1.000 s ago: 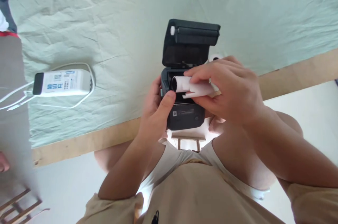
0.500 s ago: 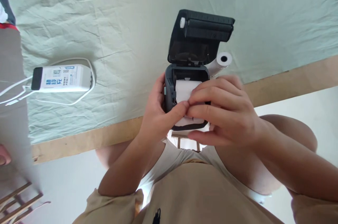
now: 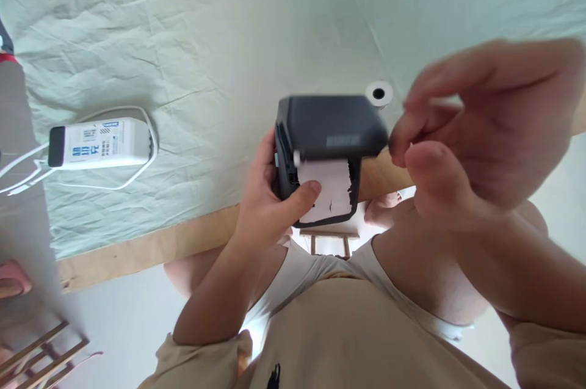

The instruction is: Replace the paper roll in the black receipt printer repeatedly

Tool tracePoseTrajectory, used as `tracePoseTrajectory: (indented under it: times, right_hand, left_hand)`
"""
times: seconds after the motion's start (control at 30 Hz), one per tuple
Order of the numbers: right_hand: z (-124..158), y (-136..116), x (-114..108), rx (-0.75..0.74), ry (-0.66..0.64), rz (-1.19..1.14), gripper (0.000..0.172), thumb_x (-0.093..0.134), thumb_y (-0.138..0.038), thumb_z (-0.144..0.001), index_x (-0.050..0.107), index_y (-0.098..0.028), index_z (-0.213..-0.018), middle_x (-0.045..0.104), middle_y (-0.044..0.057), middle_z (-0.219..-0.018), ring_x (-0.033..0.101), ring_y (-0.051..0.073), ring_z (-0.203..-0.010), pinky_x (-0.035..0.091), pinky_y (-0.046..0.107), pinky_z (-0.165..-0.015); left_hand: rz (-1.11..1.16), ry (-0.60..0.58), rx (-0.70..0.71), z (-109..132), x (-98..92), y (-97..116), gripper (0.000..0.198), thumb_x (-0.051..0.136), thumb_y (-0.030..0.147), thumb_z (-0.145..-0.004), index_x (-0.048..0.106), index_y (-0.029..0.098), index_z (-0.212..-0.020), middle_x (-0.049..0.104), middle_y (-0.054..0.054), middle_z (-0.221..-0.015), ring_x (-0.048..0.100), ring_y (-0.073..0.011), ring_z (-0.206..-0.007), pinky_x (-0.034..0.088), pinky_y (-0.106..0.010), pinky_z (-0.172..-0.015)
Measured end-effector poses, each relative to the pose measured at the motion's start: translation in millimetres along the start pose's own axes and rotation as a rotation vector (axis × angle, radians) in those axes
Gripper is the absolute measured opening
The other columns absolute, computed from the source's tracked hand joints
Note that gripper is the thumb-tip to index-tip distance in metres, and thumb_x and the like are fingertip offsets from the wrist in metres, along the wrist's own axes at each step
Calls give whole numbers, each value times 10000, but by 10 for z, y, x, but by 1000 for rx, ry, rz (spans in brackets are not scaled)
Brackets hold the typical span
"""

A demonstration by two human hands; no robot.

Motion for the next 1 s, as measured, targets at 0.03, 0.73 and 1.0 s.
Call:
tracePoseTrajectory:
  times: [0.03,0.73,1.0]
  right_hand:
    - [19,10,14,-6,-17,-12,184,744,-179,-866,583,-267,-882,601,-26,-788,545,101,-577,332,288,-420]
    - [166,448,299,330,-354,70,496,742,-285,-905,330,-228,-634,355,-83,-501,281,60,-461,219,237,-412]
    - [174,412,295,231,-369,71,464,700,-292,-930,332,-226,-654,355,-86,-508,298,55,-469,236,225,-430]
  left_hand:
    - [20,-6,0,0,2,-4,761,881,376,-812,550,237,-1483,757,-116,-1380,745,-388,-1273,672,-522,-1036]
    - [203,35,-167,24,57,-17,553,843,376,-886,672,274,-1402,788,-67,-977,818,-340,-928,705,-414,-713]
    - [227,42,-194,22,117,4,549,851,383,-860,642,298,-1361,806,-76,-1021,821,-383,-1028,699,-435,-703]
Point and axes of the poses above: each hand's wrist, its own z-axis away from the middle knuckle, its own x-axis out of the palm, y = z × x, the point moved 8 cm from there along -z, towards the middle knuckle
